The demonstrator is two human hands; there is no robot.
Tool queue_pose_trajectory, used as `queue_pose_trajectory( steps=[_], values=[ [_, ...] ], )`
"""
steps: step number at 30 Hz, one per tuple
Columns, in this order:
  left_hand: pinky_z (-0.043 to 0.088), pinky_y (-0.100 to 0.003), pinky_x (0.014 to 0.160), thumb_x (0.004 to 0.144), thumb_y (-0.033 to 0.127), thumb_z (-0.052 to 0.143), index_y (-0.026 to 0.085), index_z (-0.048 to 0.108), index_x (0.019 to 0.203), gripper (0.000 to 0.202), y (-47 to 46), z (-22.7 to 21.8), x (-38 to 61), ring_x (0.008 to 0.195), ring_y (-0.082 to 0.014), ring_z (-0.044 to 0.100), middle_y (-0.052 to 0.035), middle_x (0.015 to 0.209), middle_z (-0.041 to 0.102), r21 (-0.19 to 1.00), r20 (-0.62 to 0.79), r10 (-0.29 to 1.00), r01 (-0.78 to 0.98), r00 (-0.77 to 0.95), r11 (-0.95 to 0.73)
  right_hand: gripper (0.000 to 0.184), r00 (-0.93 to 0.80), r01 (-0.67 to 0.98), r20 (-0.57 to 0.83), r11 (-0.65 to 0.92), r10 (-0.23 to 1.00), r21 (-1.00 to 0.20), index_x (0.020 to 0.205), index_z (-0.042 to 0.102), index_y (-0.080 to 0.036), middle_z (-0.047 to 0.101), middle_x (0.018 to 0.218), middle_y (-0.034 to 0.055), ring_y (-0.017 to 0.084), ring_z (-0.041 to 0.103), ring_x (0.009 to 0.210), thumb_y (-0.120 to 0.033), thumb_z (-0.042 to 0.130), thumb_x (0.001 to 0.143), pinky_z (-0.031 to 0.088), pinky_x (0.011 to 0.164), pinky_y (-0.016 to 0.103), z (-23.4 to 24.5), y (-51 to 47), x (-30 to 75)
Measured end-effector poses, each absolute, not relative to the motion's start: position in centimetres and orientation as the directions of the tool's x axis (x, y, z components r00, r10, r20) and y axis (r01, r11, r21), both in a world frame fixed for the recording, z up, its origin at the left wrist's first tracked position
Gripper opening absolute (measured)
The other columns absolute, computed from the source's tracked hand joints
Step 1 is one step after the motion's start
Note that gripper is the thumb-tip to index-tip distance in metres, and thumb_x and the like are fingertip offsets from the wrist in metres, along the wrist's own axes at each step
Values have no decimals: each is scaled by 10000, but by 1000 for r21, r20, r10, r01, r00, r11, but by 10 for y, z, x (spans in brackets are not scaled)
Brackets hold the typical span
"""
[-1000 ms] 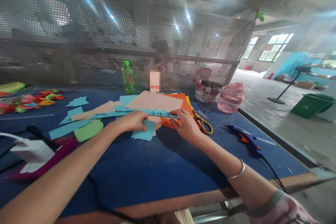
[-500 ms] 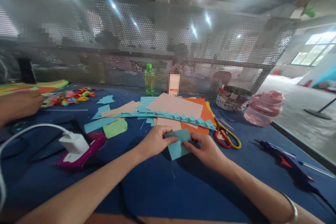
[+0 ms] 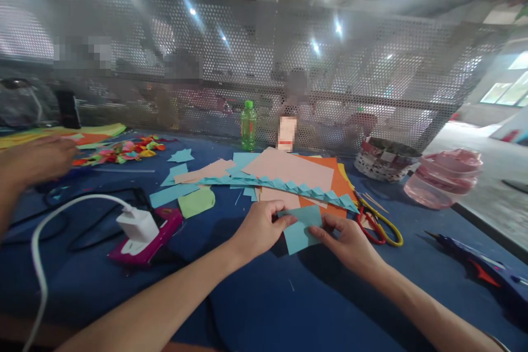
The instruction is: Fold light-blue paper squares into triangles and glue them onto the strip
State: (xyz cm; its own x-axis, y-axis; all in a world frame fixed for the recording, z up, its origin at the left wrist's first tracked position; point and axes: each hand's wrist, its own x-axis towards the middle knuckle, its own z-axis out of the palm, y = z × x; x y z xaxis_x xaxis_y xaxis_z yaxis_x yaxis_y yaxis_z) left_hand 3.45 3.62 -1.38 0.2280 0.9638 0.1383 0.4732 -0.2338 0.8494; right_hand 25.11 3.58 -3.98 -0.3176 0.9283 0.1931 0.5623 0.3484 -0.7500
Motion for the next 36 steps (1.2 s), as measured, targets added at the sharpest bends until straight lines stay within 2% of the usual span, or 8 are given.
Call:
queue_pose_trajectory(
  steps=[4,10,18,25,28,32,34,36],
  values=[
    [314,-267,572,869,319,527,194,569,657,250,35,-12,33,576,-129,394,45,578,450,825,202,947,478,248,-301,416,-334,564,213,376,918,-735,701,555,-182,477,616,-13,130,406,580,-519,464,927,345,560,258,-39,36,251],
    [371,-267,595,873,308,535,203,561,654,244,37,-14,31,586,-138,460,35,589,499,843,218,947,444,235,-304,411,-327,571,256,406,910,-713,679,521,-194,449,603,-21,126,395,568,-504,452,940,324,544,251,-39,38,252],
    [544,-308,633,799,458,630,205,585,681,283,48,-18,29,615,-176,640,3,634,638,950,110,979,271,171,-154,318,-313,447,205,334,927,-830,706,544,-196,527,616,-26,126,466,579,-458,554,885,372,581,251,-30,36,246],
    [562,-352,727,642,498,775,173,658,775,370,46,-12,31,742,-223,706,-41,739,745,991,-59,966,130,251,27,276,-307,359,204,311,930,-880,710,544,-180,504,631,-37,102,438,584,-408,568,863,369,591,232,-28,37,243],
    [558,-343,692,584,481,818,169,678,780,394,47,-12,31,709,-223,704,-38,700,747,991,-115,956,94,268,93,286,-322,315,193,297,927,-902,724,551,-176,520,630,-35,102,455,579,-417,573,877,381,587,227,-29,36,242],
    [531,-308,628,535,446,855,167,704,811,421,52,-15,30,645,-192,679,-30,698,757,988,-152,964,60,219,142,287,-276,307,238,320,931,-896,1010,609,-171,555,689,-24,119,492,619,-428,494,954,396,599,231,-34,34,243],
    [528,-300,635,525,440,865,163,708,815,431,52,-14,29,659,-189,684,-37,720,767,986,-169,965,42,199,164,305,-230,340,292,358,928,-870,1185,554,-187,586,736,-17,130,517,658,-392,447,986,415,634,239,-36,33,244],
    [535,-296,654,526,442,871,160,711,816,435,51,-11,29,678,-186,691,-40,735,773,983,-185,963,26,193,184,298,-219,368,359,418,907,-831,1258,495,-198,637,828,4,134,547,706,-315,437,990,441,690,251,-36,32,245]
  ],
)
